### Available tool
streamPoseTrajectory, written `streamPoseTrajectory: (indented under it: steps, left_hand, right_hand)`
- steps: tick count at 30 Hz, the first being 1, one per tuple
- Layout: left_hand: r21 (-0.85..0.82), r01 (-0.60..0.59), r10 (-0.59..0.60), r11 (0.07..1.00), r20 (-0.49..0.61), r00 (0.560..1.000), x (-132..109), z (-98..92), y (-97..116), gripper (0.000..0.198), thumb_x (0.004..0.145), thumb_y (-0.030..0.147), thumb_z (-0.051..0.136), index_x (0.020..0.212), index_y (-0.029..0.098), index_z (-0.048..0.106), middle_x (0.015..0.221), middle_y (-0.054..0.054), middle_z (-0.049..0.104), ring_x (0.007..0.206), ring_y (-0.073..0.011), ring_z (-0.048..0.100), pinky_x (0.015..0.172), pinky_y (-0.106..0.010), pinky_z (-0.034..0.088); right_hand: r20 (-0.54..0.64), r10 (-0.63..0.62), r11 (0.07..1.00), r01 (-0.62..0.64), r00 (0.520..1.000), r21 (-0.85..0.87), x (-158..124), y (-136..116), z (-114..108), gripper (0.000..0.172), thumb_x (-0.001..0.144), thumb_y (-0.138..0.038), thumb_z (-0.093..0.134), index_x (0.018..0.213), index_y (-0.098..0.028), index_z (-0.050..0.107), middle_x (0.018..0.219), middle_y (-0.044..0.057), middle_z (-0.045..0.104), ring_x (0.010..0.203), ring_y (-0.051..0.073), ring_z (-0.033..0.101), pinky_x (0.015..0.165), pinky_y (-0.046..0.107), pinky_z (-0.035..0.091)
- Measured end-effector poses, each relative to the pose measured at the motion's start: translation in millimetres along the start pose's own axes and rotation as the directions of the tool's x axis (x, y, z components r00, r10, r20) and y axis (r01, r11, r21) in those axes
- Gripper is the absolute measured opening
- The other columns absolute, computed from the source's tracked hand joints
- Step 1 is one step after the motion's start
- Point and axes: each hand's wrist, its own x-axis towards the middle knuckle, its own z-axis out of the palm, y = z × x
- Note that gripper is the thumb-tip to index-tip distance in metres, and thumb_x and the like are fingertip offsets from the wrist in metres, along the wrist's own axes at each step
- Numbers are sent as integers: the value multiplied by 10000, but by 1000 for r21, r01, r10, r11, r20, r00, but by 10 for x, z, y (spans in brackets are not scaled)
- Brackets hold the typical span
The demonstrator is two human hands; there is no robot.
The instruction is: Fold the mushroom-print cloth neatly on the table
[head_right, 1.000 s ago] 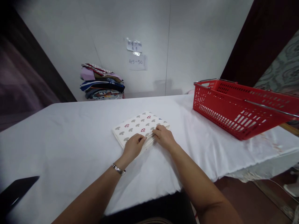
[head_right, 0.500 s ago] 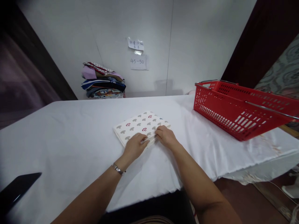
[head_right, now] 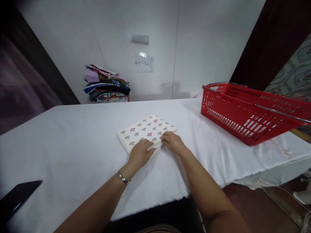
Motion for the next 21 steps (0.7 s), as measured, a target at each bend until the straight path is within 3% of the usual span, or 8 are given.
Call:
streamPoseTrajectory:
  steps: [3, 6, 8, 14, 21]
  left_hand:
    - [-8, -5, 5, 1000, -10, 1000, -2, -3, 0, 170, 853, 299, 503, 951, 207, 608, 930, -39, 580, 909, -198, 501, 751, -323, 406]
    - [-14, 0, 0, 1000, -15, 1000, -12, -6, 6, 159, 853, 284, 498, 942, 210, 606, 918, -34, 576, 909, -197, 499, 742, -317, 405]
    - [-13, 10, -10, 1000, -12, 1000, -17, -5, 9, 157, 854, 278, 493, 944, 215, 605, 919, -31, 574, 911, -198, 498, 741, -318, 402]
    - [-15, 12, -12, 1000, -16, 1000, -13, 3, 1, 151, 852, 279, 497, 945, 220, 600, 935, -31, 574, 920, -204, 497, 774, -337, 394]
    - [-18, 9, -10, 1000, -25, 1000, -21, -6, -7, 158, 851, 285, 502, 961, 218, 593, 949, -32, 575, 939, -210, 496, 779, -336, 394]
  right_hand:
    - [-165, 76, 984, -47, 983, 171, -10, 159, 23, 279, 767, -128, 496, 945, -260, 666, 1026, 14, 637, 930, 165, 586, 789, 299, 463]
    - [-347, 204, 955, -109, 915, 275, -13, 357, 30, 251, 759, -161, 479, 910, -229, 668, 965, 27, 641, 824, 157, 595, 727, 291, 469]
    - [-408, 281, 943, -169, 869, 288, -17, 464, 27, 233, 750, -192, 487, 894, -212, 668, 926, 33, 641, 733, 148, 576, 684, 290, 465]
    - [-383, 419, 900, -322, 823, 293, -35, 597, 72, 272, 742, -277, 519, 959, -197, 663, 913, 41, 635, 663, 141, 522, 666, 301, 457]
    - [-350, 396, 897, -276, 849, 346, -25, 617, 166, 285, 728, -266, 525, 967, -204, 668, 979, 45, 608, 672, 130, 527, 649, 288, 464]
